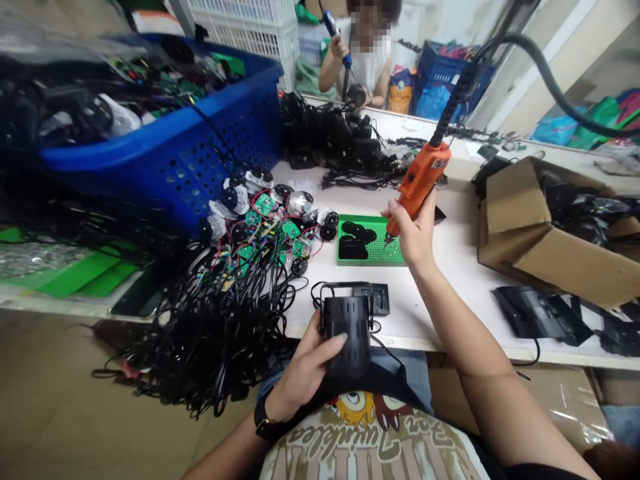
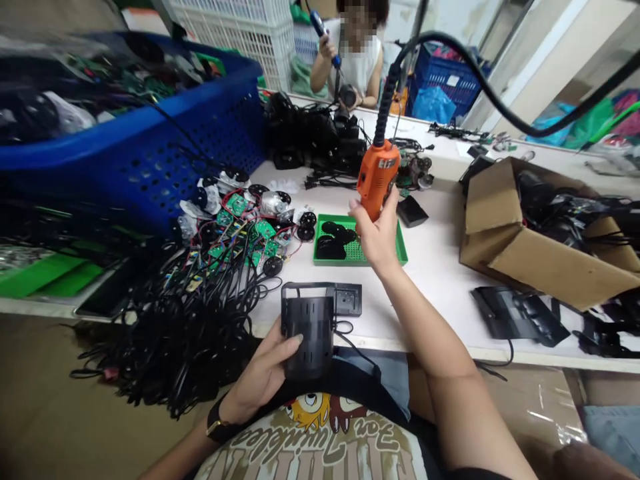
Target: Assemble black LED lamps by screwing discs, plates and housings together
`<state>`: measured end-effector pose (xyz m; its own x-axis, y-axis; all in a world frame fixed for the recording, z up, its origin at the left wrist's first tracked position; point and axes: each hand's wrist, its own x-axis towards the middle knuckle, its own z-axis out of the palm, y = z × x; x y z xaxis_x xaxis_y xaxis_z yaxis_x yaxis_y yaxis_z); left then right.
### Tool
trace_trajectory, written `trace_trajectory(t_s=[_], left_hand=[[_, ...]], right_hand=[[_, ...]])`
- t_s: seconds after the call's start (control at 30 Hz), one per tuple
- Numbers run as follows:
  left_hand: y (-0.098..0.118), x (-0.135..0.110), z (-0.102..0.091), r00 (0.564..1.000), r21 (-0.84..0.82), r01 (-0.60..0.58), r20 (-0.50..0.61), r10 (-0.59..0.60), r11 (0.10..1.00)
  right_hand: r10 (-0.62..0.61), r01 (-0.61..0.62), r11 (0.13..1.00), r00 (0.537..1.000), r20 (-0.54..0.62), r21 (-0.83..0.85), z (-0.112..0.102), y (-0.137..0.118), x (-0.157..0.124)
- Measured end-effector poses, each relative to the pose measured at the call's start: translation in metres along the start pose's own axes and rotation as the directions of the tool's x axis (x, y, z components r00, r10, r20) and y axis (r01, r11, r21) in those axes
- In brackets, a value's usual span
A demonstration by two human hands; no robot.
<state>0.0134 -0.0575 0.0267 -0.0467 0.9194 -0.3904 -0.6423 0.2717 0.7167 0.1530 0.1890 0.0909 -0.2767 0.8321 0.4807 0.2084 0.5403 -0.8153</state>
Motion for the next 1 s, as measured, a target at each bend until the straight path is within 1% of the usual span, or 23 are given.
trace_trajectory(t_s=[0.03,0.07,0.1,0.23,0.33,0.4,0.47,0.53,0.6,0.67,0.77,0.93,1.0], left_hand=[[-0.001,0.0,-0.002,1.0,0.016,-0.002,0.001,0.002,1.0],[-0.003,0.0,-0.004,1.0,0.027,0.0,0.001,0.0,1.0],[-0.004,-0.001,-0.005,1.0,0.035,0.005,-0.001,-0.005,0.999],[-0.008,-0.001,-0.01,1.0,0.077,-0.016,0.017,0.015,0.997],[-0.008,0.001,-0.01,0.999,0.094,-0.027,0.031,0.024,0.995],[-0.007,0.003,-0.009,1.0,0.088,-0.019,0.026,0.017,0.996],[-0.007,0.004,-0.007,1.0,0.087,-0.016,0.017,0.014,0.996],[-0.008,0.004,-0.005,1.0,0.083,-0.017,0.011,0.016,0.996],[-0.01,0.003,-0.004,1.0,0.061,-0.021,0.012,0.021,0.998],[-0.012,0.003,-0.005,0.999,0.038,-0.029,0.018,0.028,0.999],[-0.016,0.003,-0.006,0.999,0.023,-0.046,0.019,0.046,0.999],[-0.017,0.005,-0.006,0.997,0.011,-0.075,0.001,0.075,0.997],[-0.017,0.006,-0.006,0.997,-0.007,-0.08,-0.012,0.08,0.997]], right_hand=[[0.012,-0.006,0.998,0.995,-0.097,0.064,0.004,-0.005,-0.002],[0.024,-0.005,0.993,0.987,-0.159,0.12,0.007,-0.01,-0.008],[0.031,0.001,0.986,0.982,-0.186,0.165,0.009,-0.014,-0.016],[0.013,0.023,0.968,0.99,-0.142,0.248,0.004,-0.03,-0.052],[0.019,0.001,0.979,0.995,-0.099,0.202,-0.003,-0.04,-0.067],[0.04,-0.026,0.987,0.995,-0.086,0.16,-0.007,-0.048,-0.069],[0.049,-0.032,0.985,0.994,-0.095,0.171,-0.009,-0.058,-0.068],[0.042,-0.008,0.966,0.991,-0.126,0.259,-0.01,-0.067,-0.065],[0.063,-0.004,0.923,0.988,-0.139,0.385,-0.009,-0.075,-0.064],[0.118,-0.055,0.877,0.988,-0.104,0.478,-0.008,-0.08,-0.066],[0.184,-0.157,0.846,0.983,-0.002,0.51,-0.005,-0.085,-0.072],[0.19,-0.182,0.803,0.981,0.046,0.567,-0.005,-0.091,-0.08],[0.189,-0.191,0.804,0.98,0.062,0.563,-0.009,-0.089,-0.083]])
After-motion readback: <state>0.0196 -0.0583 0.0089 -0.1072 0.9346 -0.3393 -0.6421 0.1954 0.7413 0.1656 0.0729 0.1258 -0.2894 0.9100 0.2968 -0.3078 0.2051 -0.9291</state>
